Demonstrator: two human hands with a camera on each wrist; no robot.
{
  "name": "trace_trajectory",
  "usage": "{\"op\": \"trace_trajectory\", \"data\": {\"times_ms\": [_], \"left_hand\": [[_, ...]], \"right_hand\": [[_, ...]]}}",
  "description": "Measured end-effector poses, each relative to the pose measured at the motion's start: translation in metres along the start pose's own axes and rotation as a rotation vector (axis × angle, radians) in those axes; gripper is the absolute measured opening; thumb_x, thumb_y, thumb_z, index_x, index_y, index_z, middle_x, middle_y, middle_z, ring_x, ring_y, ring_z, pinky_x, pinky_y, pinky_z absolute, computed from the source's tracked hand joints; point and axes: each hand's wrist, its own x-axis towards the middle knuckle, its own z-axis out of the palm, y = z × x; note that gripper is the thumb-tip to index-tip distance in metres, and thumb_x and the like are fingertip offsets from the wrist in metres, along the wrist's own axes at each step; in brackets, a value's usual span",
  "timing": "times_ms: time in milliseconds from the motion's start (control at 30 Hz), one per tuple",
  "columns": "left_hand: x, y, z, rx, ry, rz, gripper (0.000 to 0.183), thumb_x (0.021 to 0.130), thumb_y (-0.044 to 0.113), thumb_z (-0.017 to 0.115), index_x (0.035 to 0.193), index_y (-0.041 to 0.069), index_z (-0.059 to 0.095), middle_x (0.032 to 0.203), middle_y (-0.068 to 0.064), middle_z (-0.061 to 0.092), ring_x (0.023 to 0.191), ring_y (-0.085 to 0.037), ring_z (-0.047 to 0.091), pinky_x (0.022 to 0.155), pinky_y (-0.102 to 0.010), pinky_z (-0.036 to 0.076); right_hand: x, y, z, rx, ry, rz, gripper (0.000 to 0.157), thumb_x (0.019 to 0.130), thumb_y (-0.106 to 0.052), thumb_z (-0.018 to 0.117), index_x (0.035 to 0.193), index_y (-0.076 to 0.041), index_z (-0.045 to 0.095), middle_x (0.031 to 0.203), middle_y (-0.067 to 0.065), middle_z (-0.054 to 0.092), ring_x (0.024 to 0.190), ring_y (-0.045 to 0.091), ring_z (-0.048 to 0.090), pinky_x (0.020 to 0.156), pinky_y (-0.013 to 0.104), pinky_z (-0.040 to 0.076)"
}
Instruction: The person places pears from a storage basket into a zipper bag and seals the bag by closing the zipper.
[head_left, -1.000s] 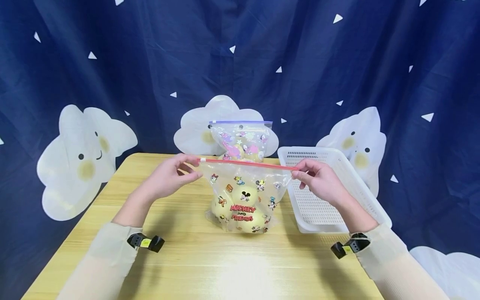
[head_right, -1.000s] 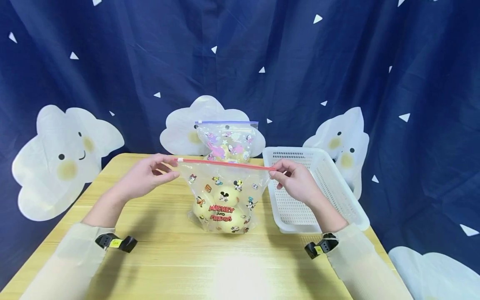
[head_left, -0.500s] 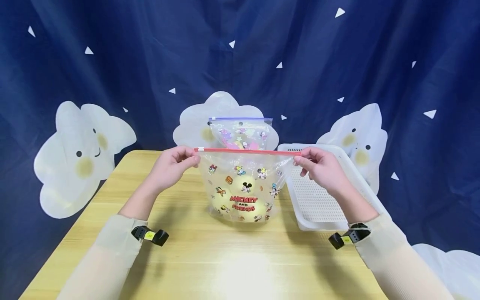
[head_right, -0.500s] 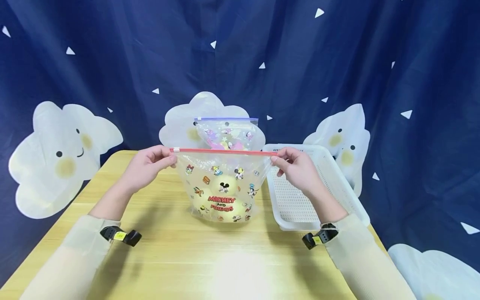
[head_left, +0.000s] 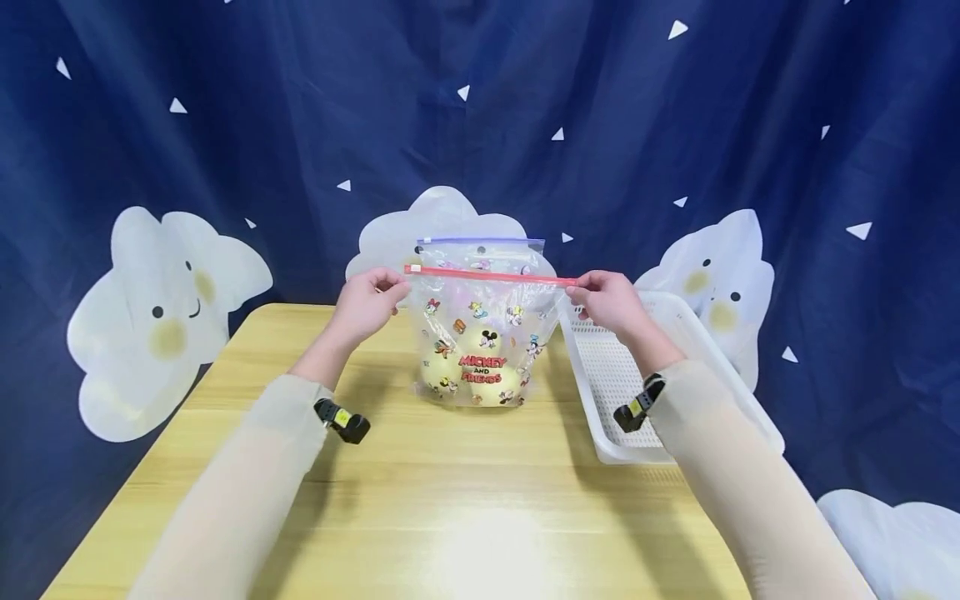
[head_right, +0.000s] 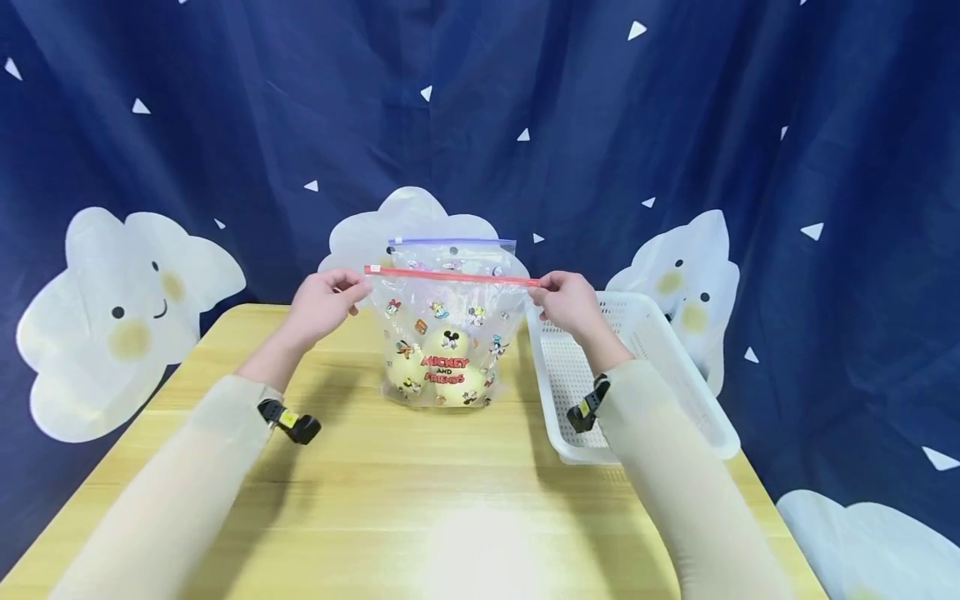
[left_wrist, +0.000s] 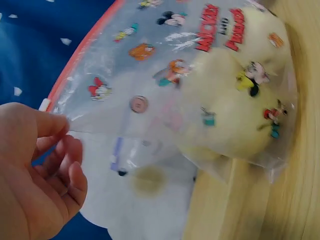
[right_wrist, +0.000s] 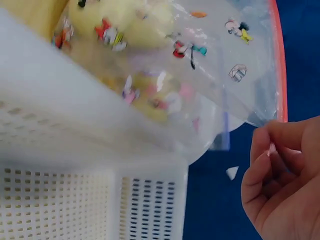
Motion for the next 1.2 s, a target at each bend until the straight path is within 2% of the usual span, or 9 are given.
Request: {"op": "trace_trajectory", "data": {"times_ms": [200,333,433,533,600,733,933,1100,1200], "left_hand": [[0.02,-0.005,0.02,-0.305,-0.017,-0.152,0.022,0.112,0.018,0.062,0.119,-0.003,0.065,0.079,0.001,0.075,0.067,-0.005,0.073,0.07,-0.021,0.063],[0.025,-0.005,0.028,-0.406,0.02,-0.219,0.029,0.114,0.016,0.058,0.129,-0.008,0.061,0.082,-0.002,0.078,0.069,-0.004,0.077,0.078,-0.025,0.067],[0.026,-0.004,0.033,-0.415,0.027,-0.267,0.035,0.115,0.015,0.052,0.141,-0.009,0.055,0.107,-0.018,0.082,0.086,-0.014,0.083,0.086,-0.027,0.066],[0.026,-0.006,0.038,-0.386,-0.001,-0.312,0.04,0.114,0.011,0.048,0.15,-0.007,0.048,0.133,-0.028,0.074,0.11,-0.026,0.081,0.096,-0.029,0.065],[0.025,-0.01,0.042,-0.358,-0.038,-0.338,0.047,0.113,0.009,0.048,0.156,-0.007,0.042,0.139,-0.028,0.071,0.124,-0.032,0.076,0.103,-0.031,0.063],[0.023,-0.017,0.048,-0.278,-0.115,-0.35,0.066,0.11,0.009,0.054,0.167,-0.006,0.025,0.145,-0.028,0.067,0.133,-0.034,0.07,0.112,-0.036,0.059],[0.02,-0.024,0.052,-0.207,-0.207,-0.31,0.076,0.109,0.013,0.06,0.171,-0.003,0.018,0.157,-0.031,0.053,0.142,-0.04,0.061,0.118,-0.044,0.055],[0.014,-0.025,0.047,-0.211,-0.212,-0.267,0.069,0.11,0.015,0.059,0.169,-0.002,0.027,0.16,-0.032,0.051,0.144,-0.042,0.061,0.119,-0.05,0.054],[0.007,-0.025,0.04,-0.18,-0.216,-0.208,0.064,0.111,0.016,0.057,0.167,-0.003,0.032,0.159,-0.032,0.053,0.142,-0.043,0.062,0.118,-0.053,0.054]], "right_hand": [[0.017,0.007,0.011,0.092,-0.011,0.095,0.026,0.113,-0.023,0.061,0.122,0.001,0.068,0.112,0.018,0.078,0.076,0.013,0.073,0.068,0.03,0.061],[0.022,0.007,0.017,0.218,-0.011,0.143,0.029,0.114,-0.02,0.06,0.128,0.005,0.065,0.107,0.012,0.079,0.074,0.008,0.075,0.071,0.026,0.065],[0.026,0.006,0.025,0.292,-0.002,0.167,0.031,0.114,-0.016,0.058,0.136,0.006,0.063,0.117,0.017,0.079,0.083,0.011,0.078,0.08,0.027,0.067],[0.028,0.004,0.034,0.357,-0.022,0.163,0.038,0.114,-0.01,0.055,0.147,0.008,0.057,0.136,0.026,0.072,0.106,0.023,0.079,0.098,0.036,0.066],[0.028,0.005,0.04,0.381,-0.061,0.153,0.046,0.113,-0.007,0.053,0.155,0.011,0.048,0.146,0.031,0.066,0.123,0.031,0.073,0.108,0.04,0.061],[0.026,0.009,0.046,0.367,-0.15,0.147,0.062,0.112,-0.007,0.053,0.165,0.014,0.029,0.158,0.033,0.054,0.145,0.04,0.059,0.123,0.048,0.05],[0.023,0.016,0.05,0.31,-0.186,0.14,0.071,0.11,-0.011,0.055,0.169,0.012,0.021,0.163,0.031,0.05,0.15,0.042,0.055,0.128,0.05,0.044],[0.015,0.019,0.046,0.285,-0.166,0.117,0.073,0.11,-0.011,0.053,0.17,0.01,0.018,0.164,0.031,0.05,0.15,0.044,0.056,0.125,0.05,0.047],[0.007,0.022,0.038,0.243,-0.134,0.088,0.07,0.11,-0.01,0.051,0.17,0.009,0.019,0.162,0.032,0.052,0.147,0.044,0.058,0.123,0.051,0.05]]}}
